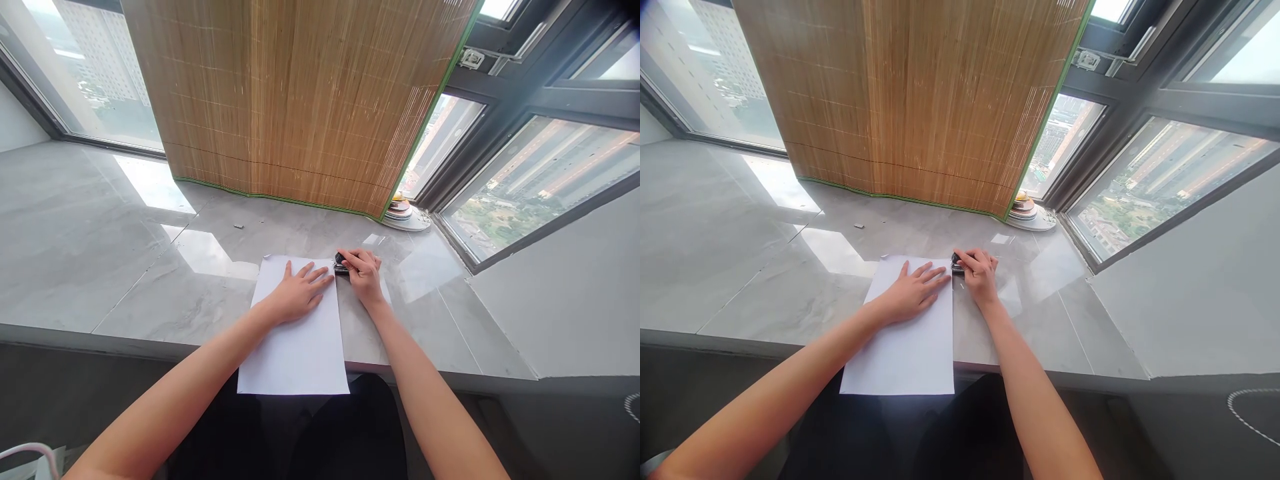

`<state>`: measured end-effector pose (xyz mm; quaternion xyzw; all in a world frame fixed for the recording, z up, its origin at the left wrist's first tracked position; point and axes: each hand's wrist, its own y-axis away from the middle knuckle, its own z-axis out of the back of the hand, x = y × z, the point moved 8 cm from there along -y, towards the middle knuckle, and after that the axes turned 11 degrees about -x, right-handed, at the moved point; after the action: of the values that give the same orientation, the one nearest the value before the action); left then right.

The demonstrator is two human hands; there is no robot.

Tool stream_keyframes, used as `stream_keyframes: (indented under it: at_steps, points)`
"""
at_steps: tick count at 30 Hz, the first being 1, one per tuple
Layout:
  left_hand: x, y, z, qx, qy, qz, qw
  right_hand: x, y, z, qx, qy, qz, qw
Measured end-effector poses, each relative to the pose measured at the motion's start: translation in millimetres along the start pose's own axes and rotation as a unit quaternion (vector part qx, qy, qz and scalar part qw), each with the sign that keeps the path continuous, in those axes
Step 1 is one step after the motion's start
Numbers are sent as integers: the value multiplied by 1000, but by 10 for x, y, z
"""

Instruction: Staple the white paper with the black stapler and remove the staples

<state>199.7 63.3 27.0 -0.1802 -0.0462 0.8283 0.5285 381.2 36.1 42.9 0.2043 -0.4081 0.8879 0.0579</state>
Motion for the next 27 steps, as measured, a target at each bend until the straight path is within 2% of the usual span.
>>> stream_keyframes:
  at_steps: [12, 27]
  points:
    - [-48, -9, -21, 0, -1, -12, 1000, 9, -6, -17, 2, 19, 10, 1000]
    - [-44, -34, -26, 13, -8, 9, 1000, 36, -4, -5, -3, 31, 15, 999]
